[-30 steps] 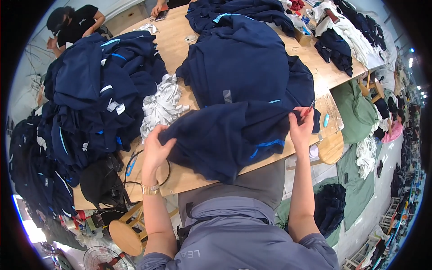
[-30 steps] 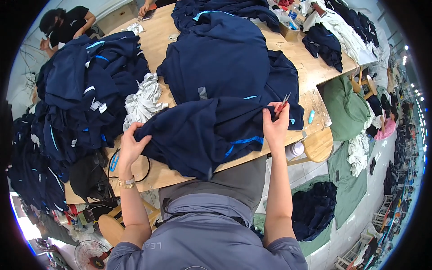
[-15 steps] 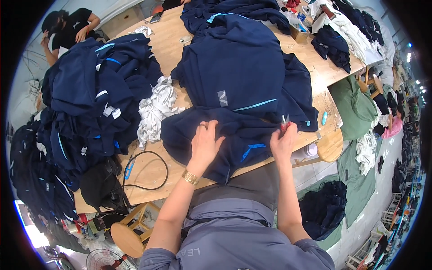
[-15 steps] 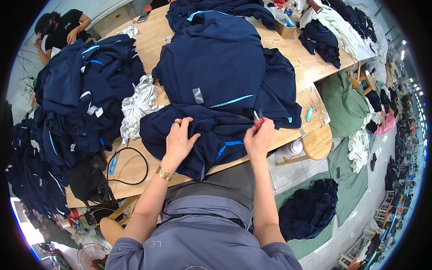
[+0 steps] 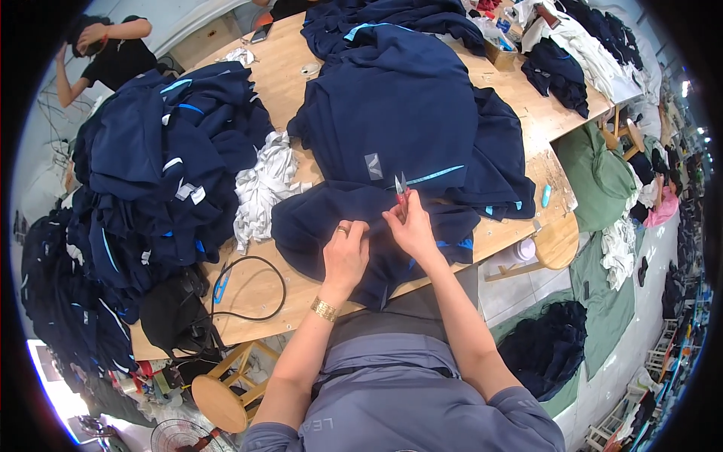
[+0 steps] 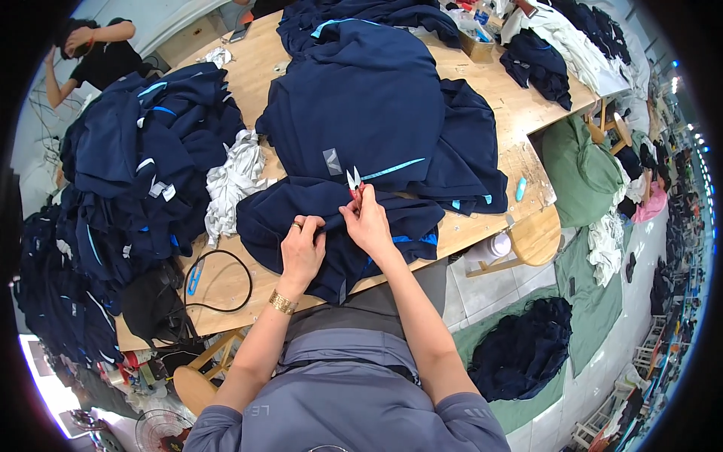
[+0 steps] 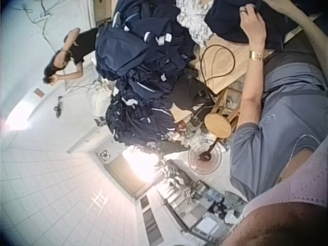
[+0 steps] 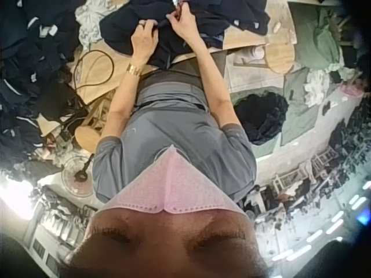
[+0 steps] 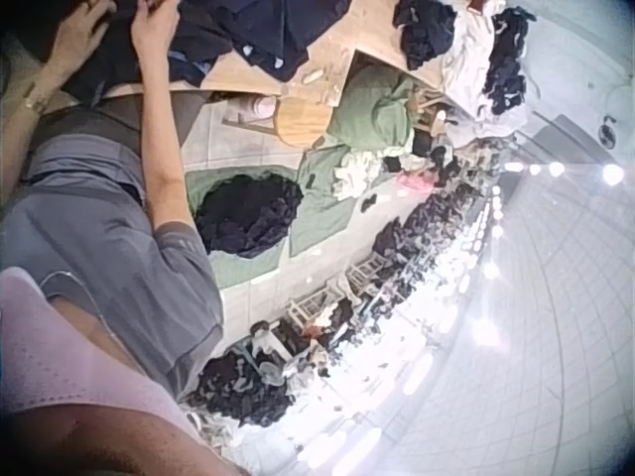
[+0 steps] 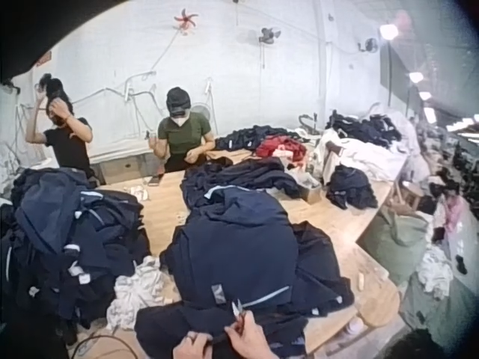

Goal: Trimming loose threads from dark blue garments using small scissors.

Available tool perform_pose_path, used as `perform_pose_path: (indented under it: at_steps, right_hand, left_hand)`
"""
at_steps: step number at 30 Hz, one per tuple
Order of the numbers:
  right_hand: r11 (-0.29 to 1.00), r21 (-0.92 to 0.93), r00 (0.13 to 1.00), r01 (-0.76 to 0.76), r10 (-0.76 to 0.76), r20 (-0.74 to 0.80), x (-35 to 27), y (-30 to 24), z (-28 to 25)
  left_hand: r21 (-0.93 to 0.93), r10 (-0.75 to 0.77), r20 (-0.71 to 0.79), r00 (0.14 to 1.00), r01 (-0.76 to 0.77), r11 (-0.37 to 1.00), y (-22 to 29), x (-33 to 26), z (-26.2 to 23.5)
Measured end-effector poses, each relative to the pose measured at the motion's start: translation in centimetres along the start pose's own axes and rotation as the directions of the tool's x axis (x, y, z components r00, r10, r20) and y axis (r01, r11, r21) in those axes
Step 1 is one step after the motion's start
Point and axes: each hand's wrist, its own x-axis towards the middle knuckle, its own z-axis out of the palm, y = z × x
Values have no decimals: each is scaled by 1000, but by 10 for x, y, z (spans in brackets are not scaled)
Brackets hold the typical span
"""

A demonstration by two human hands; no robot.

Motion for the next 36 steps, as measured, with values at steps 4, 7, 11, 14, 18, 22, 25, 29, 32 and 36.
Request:
perform_pose_path:
  at_steps: [4,7,11,14,18,22,25,29,32,36]
  right_hand:
    - [945,311,994,-99,111,-22,-1,12,-5]
    - [850,508,982,-138,182,-39,-4,6,-16]
    - [671,742,975,-9,169,-142,-6,5,-22]
    - [847,531,959,31,124,-254,-7,15,-37]
    - [962,-230,954,150,-202,-223,-6,42,-51]
    - [924,-383,994,4,-47,-103,-14,50,-58]
    - [986,-125,954,111,-141,-265,-9,49,-60]
    - [946,-311,800,91,-255,-544,3,33,-72]
    - [982,-172,887,80,-148,-438,-5,1,-53]
    - [883,-248,914,399,-364,176,-35,-27,-8]
  left_hand:
    - [36,24,-5,1000,-24,999,-1,-2,1]
    - [-1,27,-19,999,-27,1000,-1,-2,0]
    - [-8,26,-28,999,-26,1000,1,-3,-1]
    - [-182,104,71,992,-89,979,9,-5,-9]
    - [-218,196,61,979,-179,960,1,5,-29]
    - [437,95,-257,962,28,899,-50,43,-46]
    - [255,-432,110,895,395,883,-102,37,-55]
    - [-149,-515,252,819,559,816,-116,33,-68]
    - [-283,-546,320,774,628,725,-113,29,-66]
    - [-482,-660,449,602,785,388,-83,37,-66]
